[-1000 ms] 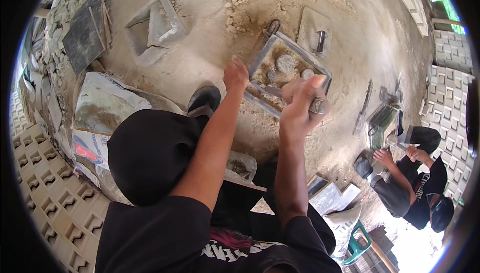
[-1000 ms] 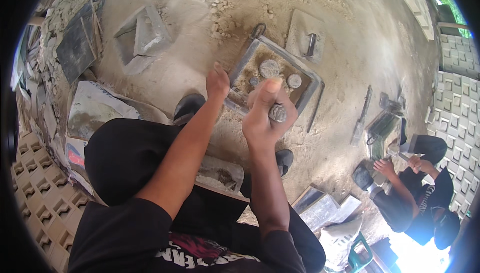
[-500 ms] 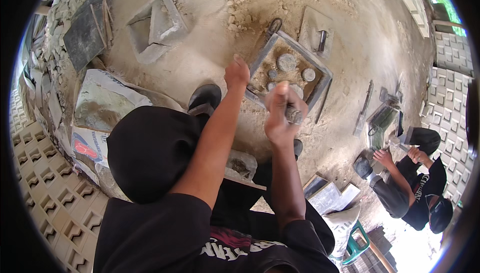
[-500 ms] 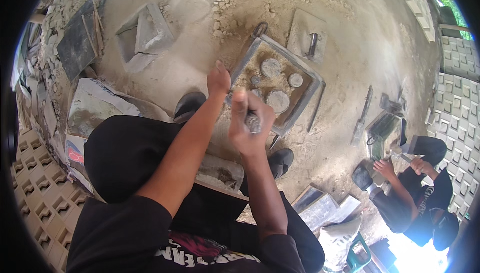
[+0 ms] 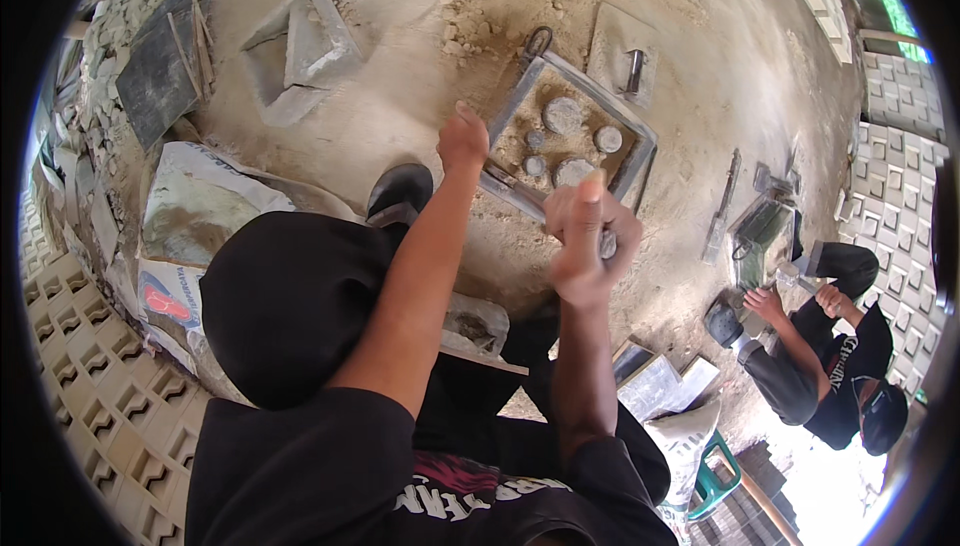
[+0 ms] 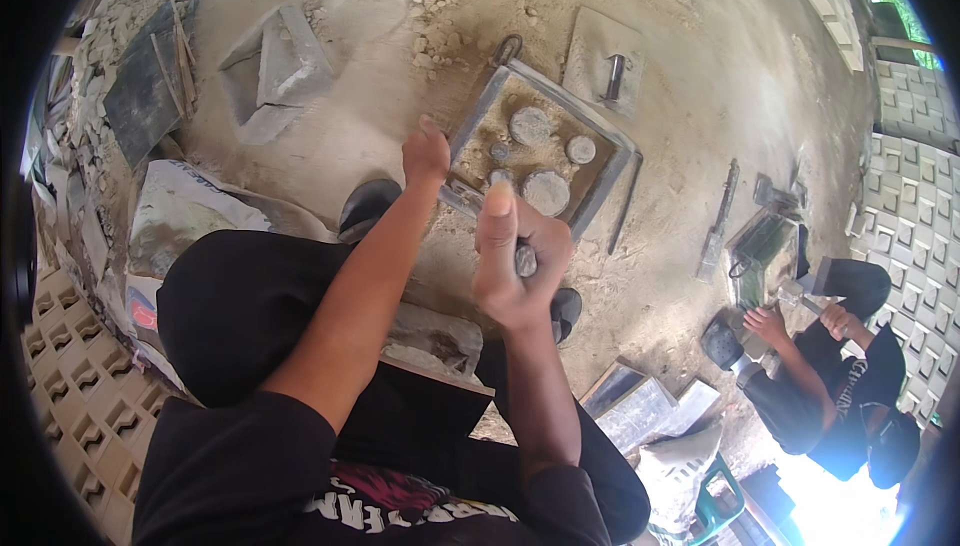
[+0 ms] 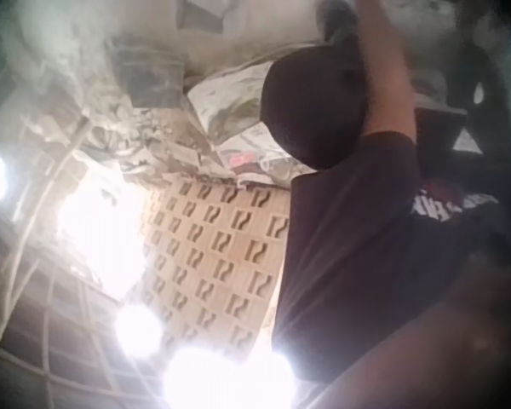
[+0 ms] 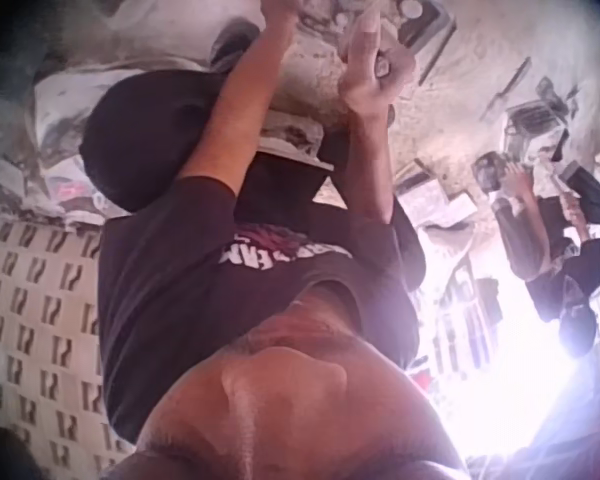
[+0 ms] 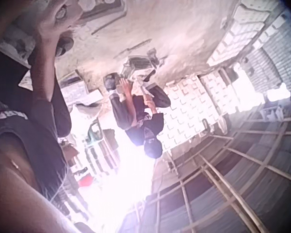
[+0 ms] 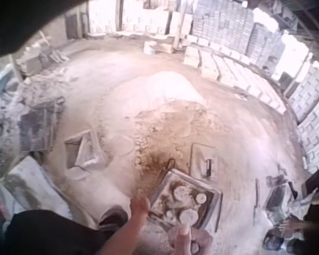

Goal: The person fills a metal mold with sand, levels the surface with a hand tool, and uses a rod to compress the material inside several small circular cavities within the mold.

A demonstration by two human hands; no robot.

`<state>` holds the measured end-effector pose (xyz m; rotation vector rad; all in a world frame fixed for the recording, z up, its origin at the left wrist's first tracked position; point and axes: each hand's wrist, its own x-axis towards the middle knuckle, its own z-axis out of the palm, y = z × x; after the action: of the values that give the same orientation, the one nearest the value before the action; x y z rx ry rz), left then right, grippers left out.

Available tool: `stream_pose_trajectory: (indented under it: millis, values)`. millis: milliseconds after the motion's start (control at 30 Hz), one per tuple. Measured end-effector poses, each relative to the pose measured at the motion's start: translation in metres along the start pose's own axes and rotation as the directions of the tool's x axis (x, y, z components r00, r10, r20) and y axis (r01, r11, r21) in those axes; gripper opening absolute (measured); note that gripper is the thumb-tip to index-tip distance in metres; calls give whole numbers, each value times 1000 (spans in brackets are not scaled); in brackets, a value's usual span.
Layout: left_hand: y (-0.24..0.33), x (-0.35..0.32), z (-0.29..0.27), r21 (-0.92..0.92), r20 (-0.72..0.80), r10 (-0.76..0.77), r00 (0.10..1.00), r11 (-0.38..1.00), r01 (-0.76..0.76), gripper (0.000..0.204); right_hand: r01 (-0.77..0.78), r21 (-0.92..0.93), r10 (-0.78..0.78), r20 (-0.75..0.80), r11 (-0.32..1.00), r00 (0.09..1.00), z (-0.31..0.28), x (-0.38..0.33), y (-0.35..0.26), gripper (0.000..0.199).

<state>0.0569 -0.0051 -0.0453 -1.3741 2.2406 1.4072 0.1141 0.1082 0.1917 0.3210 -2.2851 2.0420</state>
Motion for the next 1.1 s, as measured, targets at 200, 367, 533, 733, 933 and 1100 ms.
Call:
stream_pose_trajectory:
  millis: [200, 367, 533, 733, 933, 1100]
  values:
    - [-2, -1, -2, -28, 3, 46, 999, 999, -45, 67, 118, 37, -116, -39, 992, 992, -8, -5, -7, 47]
    - [-6, 8, 2, -13, 17, 73, 997, 997, -73, 65, 107, 150, -100, -53, 983, 994, -7, -5, -15, 46]
    - [-4, 6, 0, -20, 27, 45, 999, 999, -45, 64, 199, 141, -189, -83, 970, 978, -19, -6, -10, 46]
    - [-3, 8, -2, 12, 27, 72, 997, 997, -72, 62, 164, 54, -154, -149, 985, 977, -19, 8, -6, 48]
    - [8, -3, -8, 61, -8, -10, 1000, 998, 11, 65, 256, 157, -243, -98, 954, 965, -24, 18, -3, 46]
    - [4, 0, -7, 5, -21, -16, 1000, 1000, 16, 71, 267, 144, -260, -70, 953, 963, -25, 15, 15, 48]
